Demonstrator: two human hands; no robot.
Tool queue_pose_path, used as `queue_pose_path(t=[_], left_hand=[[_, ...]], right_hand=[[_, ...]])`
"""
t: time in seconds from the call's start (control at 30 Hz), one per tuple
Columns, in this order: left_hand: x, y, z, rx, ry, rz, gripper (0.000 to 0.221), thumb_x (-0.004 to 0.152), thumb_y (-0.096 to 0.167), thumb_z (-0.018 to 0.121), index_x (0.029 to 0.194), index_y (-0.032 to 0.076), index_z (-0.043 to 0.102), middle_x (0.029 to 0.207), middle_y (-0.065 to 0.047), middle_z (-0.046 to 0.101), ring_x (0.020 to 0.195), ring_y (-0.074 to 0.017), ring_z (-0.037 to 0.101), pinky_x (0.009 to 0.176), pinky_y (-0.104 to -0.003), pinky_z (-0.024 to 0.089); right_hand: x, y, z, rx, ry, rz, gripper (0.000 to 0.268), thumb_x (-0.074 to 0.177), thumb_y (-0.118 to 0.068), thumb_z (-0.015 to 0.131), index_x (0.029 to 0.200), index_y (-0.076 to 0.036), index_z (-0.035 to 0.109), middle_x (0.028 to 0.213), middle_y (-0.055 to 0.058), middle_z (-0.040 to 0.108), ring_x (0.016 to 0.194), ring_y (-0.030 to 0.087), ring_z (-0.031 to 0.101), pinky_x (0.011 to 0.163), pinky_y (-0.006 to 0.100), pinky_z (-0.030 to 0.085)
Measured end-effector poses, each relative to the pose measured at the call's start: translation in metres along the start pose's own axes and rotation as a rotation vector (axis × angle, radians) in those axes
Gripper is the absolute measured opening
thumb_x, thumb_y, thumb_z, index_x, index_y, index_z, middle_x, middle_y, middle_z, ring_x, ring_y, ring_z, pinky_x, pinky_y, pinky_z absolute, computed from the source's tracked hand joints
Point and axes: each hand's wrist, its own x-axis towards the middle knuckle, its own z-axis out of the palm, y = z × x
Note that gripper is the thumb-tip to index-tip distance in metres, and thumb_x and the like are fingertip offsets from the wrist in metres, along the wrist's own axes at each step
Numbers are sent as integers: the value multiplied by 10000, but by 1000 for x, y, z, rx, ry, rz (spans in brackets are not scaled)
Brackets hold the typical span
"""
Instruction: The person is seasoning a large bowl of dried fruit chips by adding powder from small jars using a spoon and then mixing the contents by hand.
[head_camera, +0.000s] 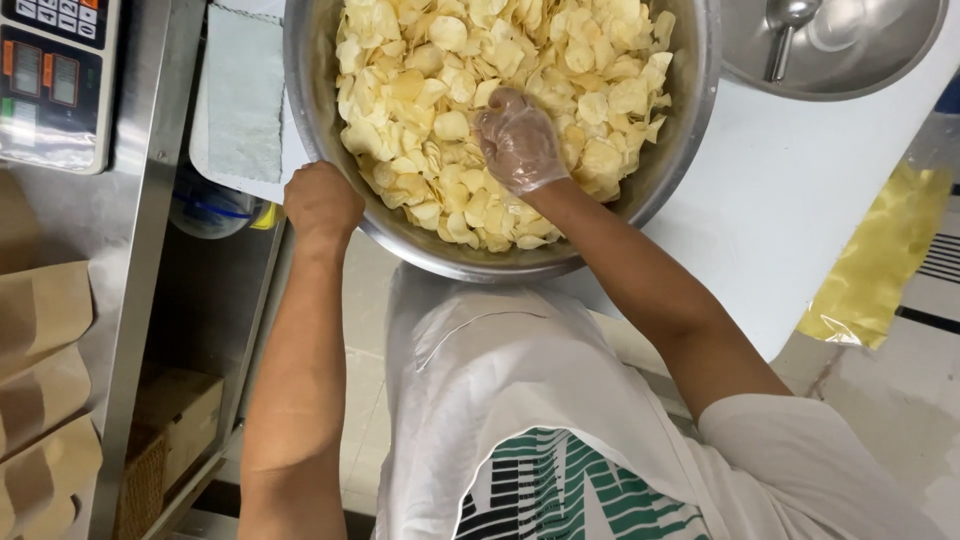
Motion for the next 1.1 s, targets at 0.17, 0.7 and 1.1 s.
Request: queue_pose_path(t=[0.17, 0.7, 1.1], left_hand=[[5, -5, 11, 2, 41, 20, 373, 847, 93, 582, 1201, -2, 649, 1126, -153, 723, 1004, -318, 720, 776, -366, 588], [2, -13, 6, -16, -35, 116, 304, 835, 88, 608, 1127, 34, 672, 1061, -120, 720, 922, -306, 727, 714, -357, 579], [-16, -15, -6, -99, 82, 244, 521, 840, -15, 566, 1297, -259, 511, 955, -346, 721, 906, -480, 733, 759, -545, 621]], right_hand=[[-27, -46, 59, -1814, -5, -602, 232, 879, 136, 725, 860, -95, 738, 933, 65, 693, 892, 191, 689, 718, 224, 673], [-9, 1, 148, -1938, 558, 653, 415, 961, 91, 441, 652, -168, 345, 626, -78, 403, 535, 39, 393, 474, 107, 509], [-26, 58, 26, -2165, -247, -504, 330, 927, -328, 611, 659, -138, 579, 609, -24, 556, 617, 204, 618, 654, 338, 489]])
